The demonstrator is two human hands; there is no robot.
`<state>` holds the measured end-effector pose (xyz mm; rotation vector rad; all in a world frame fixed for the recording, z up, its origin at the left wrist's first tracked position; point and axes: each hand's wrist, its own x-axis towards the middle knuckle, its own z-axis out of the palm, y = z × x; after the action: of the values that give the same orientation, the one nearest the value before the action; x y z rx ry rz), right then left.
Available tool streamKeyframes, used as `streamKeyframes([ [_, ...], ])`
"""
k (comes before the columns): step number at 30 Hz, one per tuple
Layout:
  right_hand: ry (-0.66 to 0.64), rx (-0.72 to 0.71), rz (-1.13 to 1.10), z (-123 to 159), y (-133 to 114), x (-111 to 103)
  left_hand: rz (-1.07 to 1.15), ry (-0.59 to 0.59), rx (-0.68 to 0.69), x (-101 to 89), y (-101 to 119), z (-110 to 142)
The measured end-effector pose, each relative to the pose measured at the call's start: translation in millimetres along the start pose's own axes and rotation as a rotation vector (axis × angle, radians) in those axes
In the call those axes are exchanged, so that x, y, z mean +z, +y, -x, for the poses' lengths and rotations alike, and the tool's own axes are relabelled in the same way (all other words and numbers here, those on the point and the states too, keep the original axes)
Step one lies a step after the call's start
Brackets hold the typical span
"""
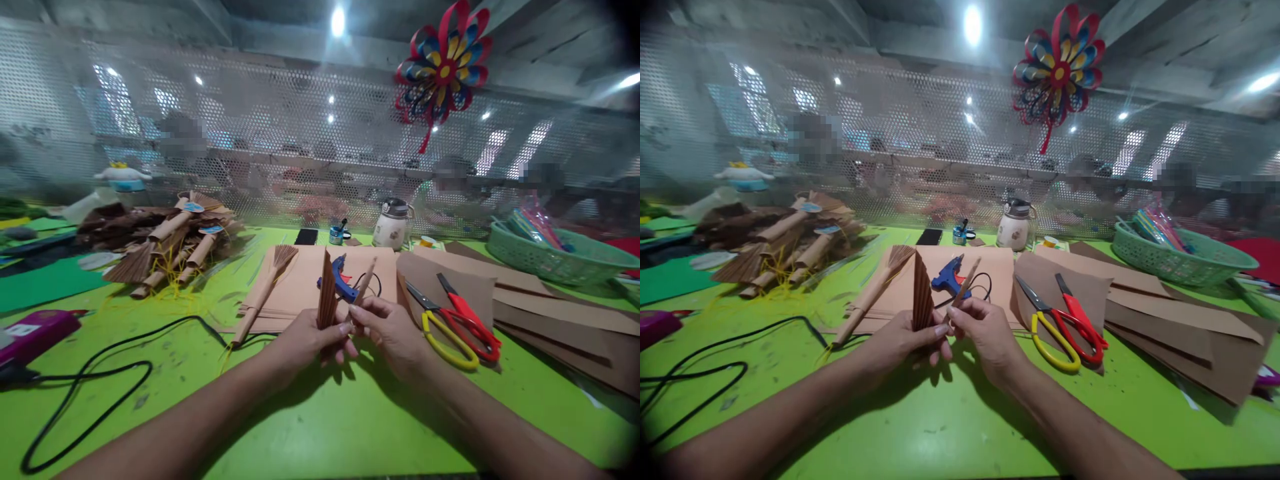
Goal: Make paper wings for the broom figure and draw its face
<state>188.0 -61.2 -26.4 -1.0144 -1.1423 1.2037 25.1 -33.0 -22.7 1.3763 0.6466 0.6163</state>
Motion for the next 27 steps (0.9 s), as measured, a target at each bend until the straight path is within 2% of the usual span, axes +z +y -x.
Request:
streamKeyframes([
  [5, 0.012, -0.033, 0.054, -1, -10, -11, 0.283, -0.045, -0.103, -4.8, 6, 3],
  [10, -0.061, -0.020, 0.162, 2, -21, -14, 0.500, -0.027, -0.073, -10.1, 5, -1],
  [13, -0.084, 0.003, 0.202, 4, -23, -9, 0.452, 0.013, -0.044, -12.4, -1, -4],
  [19, -0.094, 0.026, 0.183, 3, -18, -4, 0.284, 0.007, -0.029, -11.9, -6, -7],
  [23, -0.102, 0.008, 0.154, 3, -12, -1, 0.146, 0.005, 0.018, -8.1, -7, -8],
  [27, -0.079, -0.023, 0.115, 4, -9, -2, 0.097, 0.056, 0.045, -3.6, -4, -8],
])
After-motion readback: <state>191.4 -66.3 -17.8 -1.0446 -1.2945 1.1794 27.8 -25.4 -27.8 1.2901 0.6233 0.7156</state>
